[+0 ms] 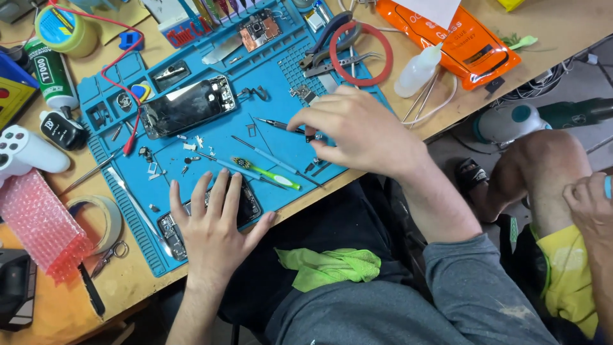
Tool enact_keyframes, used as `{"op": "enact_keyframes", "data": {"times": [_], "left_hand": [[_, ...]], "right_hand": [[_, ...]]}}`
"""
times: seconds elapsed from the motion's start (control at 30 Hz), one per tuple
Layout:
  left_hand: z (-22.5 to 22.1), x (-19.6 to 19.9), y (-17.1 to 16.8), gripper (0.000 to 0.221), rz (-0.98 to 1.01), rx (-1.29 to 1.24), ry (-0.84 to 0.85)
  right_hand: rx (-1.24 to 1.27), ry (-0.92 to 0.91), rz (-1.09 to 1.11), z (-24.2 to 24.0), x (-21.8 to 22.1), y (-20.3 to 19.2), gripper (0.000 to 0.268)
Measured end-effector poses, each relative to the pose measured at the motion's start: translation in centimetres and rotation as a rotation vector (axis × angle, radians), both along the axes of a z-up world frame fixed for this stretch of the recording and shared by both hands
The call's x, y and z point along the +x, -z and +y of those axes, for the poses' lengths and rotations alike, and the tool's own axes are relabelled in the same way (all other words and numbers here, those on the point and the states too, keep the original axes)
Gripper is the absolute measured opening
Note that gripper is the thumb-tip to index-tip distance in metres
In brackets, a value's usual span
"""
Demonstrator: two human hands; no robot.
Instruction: Assembling and repairing internal components of a smartphone using precision tools on a repair mat.
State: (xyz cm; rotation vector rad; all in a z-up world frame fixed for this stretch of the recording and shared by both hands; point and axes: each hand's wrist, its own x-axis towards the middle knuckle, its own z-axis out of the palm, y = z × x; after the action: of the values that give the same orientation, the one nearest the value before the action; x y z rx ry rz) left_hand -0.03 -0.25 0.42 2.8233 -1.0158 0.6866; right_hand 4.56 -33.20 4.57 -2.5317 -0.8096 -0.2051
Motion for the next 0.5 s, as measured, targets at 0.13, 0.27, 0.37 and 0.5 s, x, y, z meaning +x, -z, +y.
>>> {"op": "enact_keyframes", "data": {"times": [0.13, 0.27, 0.37, 0.5], "left_hand": [[0.0, 0.1, -0.1, 0.08, 0.009, 0.001, 0.004], [0.2, 0.1, -0.1, 0.08, 0.028, -0.004, 0.008], [0.3, 0.2, -0.1, 0.081, 0.037, -0.013, 0.014], [0.5, 0.1, 0.1, 0.083, 0.051, -0.018, 0.019]], "right_hand": [[-0.126, 0.009, -0.063, 1.7, 0.8, 2.3, 0.031], [-0.119, 0.024, 0.049, 1.5, 1.3, 2.5, 0.037], [-0.102, 0.06, 0.098, 0.5, 1.4, 1.9, 0.044], [-0.192, 0.145, 0.002, -1.1, 1.2, 1.7, 0.027]]}}
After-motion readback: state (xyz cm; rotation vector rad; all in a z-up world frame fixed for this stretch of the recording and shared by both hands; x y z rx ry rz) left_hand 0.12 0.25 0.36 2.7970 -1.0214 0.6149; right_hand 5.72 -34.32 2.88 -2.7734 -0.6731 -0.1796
